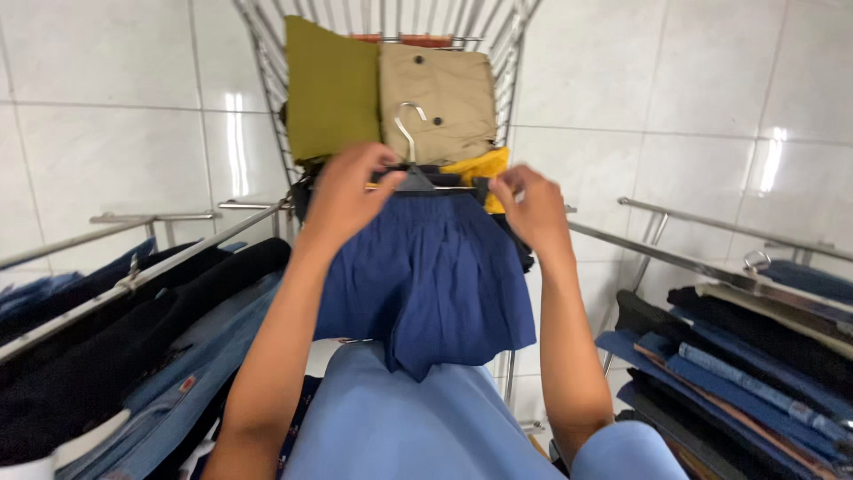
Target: The person picks up different items of clothing from a shopping cart, displays them to the camera, and then hangs them onto a clothing rack one by one.
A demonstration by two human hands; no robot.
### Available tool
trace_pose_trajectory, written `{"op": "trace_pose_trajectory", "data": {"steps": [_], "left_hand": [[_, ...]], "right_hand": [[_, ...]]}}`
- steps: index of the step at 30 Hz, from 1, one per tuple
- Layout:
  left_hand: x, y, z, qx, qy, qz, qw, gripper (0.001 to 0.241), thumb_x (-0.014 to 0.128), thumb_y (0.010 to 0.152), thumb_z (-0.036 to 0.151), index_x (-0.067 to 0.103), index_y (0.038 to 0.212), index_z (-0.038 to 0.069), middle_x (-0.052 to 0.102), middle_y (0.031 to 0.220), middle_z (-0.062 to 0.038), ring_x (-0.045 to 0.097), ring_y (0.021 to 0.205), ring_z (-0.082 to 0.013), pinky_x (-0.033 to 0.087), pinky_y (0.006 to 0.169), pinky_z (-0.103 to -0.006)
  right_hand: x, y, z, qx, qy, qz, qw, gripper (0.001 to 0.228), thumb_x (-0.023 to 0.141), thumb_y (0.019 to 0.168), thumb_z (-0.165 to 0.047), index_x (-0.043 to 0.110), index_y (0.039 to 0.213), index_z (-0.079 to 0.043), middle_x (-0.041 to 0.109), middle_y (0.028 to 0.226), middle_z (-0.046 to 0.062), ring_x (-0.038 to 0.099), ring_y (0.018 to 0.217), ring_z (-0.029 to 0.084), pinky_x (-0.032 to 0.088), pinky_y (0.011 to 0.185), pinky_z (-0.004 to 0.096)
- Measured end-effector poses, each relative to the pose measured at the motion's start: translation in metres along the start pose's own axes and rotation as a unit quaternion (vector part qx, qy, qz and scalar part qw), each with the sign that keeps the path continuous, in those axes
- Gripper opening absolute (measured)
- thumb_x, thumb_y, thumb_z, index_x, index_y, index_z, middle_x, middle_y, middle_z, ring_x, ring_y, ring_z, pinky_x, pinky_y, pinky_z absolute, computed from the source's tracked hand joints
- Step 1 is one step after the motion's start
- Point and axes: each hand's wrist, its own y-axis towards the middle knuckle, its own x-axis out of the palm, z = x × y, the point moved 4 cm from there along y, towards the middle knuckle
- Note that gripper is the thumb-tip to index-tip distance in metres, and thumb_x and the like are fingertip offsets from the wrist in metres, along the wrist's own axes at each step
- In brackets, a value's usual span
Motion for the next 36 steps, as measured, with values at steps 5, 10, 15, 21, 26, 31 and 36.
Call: {"op": "trace_pose_trajectory", "data": {"steps": [5, 10, 15, 21, 26, 31, 36], "left_hand": [[0.156, 0.061, 0.015, 0.090, 0.031, -0.204, 0.974, 0.021, 0.063, 0.101, 0.032, 0.067, 0.095, 0.012, 0.068, 0.087, -0.013, 0.070, 0.093, -0.0370, 0.056, 0.081, -0.0482], [0.278, 0.077, -0.055, 0.042, 0.203, -0.354, 0.912, 0.038, 0.059, 0.088, 0.048, 0.074, 0.089, 0.013, 0.072, 0.089, -0.011, 0.073, 0.092, -0.0388, 0.056, 0.075, -0.0557], [0.157, 0.090, 0.037, -0.042, 0.042, -0.365, 0.929, 0.036, 0.053, 0.095, 0.047, 0.056, 0.096, 0.011, 0.066, 0.079, -0.015, 0.070, 0.080, -0.0404, 0.053, 0.078, -0.0567], [0.138, 0.085, 0.051, -0.148, 0.020, -0.289, 0.946, 0.063, 0.053, 0.091, 0.071, 0.048, 0.111, 0.011, 0.066, 0.107, -0.027, 0.067, 0.107, -0.0506, 0.053, 0.090, -0.0582], [0.147, 0.076, 0.040, -0.104, -0.062, -0.259, 0.958, 0.058, 0.066, 0.090, 0.052, 0.037, 0.118, 0.010, 0.068, 0.104, -0.030, 0.068, 0.104, -0.0504, 0.054, 0.087, -0.0552], [0.154, 0.081, 0.031, -0.116, -0.039, -0.268, 0.956, 0.061, 0.073, 0.084, 0.040, 0.031, 0.121, 0.017, 0.067, 0.107, -0.026, 0.069, 0.105, -0.0440, 0.056, 0.091, -0.0494], [0.155, 0.085, 0.026, -0.095, -0.096, -0.315, 0.939, 0.055, 0.073, 0.090, 0.044, 0.041, 0.121, 0.012, 0.066, 0.111, -0.031, 0.068, 0.107, -0.0450, 0.054, 0.088, -0.0536]], "right_hand": [[0.047, -0.028, 0.036, 0.161, -0.062, -0.050, 0.984, 0.048, 0.060, 0.097, -0.065, 0.078, 0.111, -0.023, 0.078, 0.097, 0.007, 0.074, 0.099, 0.036, 0.057, 0.085, 0.051], [0.052, -0.035, 0.031, 0.084, -0.013, 0.089, 0.992, 0.022, 0.081, 0.088, -0.031, 0.078, 0.091, -0.011, 0.071, 0.087, 0.012, 0.066, 0.091, 0.043, 0.056, 0.081, 0.051], [0.034, -0.059, 0.030, 0.072, 0.162, 0.149, 0.973, 0.016, 0.080, 0.089, -0.024, 0.067, 0.090, -0.014, 0.073, 0.093, 0.005, 0.063, 0.100, 0.028, 0.047, 0.090, 0.042], [0.059, -0.050, 0.059, 0.093, 0.316, 0.191, 0.924, 0.016, 0.075, 0.087, -0.011, 0.059, 0.086, -0.008, 0.073, 0.083, 0.010, 0.063, 0.083, 0.018, 0.048, 0.078, 0.035], [0.063, -0.051, 0.064, 0.111, 0.379, 0.221, 0.892, 0.018, 0.073, 0.089, -0.005, 0.056, 0.086, -0.009, 0.073, 0.091, 0.008, 0.058, 0.084, 0.014, 0.046, 0.074, 0.032], [0.065, -0.050, 0.068, 0.103, 0.423, 0.247, 0.866, 0.020, 0.073, 0.089, -0.002, 0.055, 0.087, -0.010, 0.073, 0.096, 0.005, 0.057, 0.088, 0.012, 0.043, 0.078, 0.028], [0.068, -0.046, 0.073, 0.099, 0.432, 0.244, 0.863, 0.019, 0.073, 0.088, 0.000, 0.057, 0.087, -0.010, 0.073, 0.093, 0.004, 0.055, 0.082, 0.009, 0.042, 0.075, 0.025]]}}
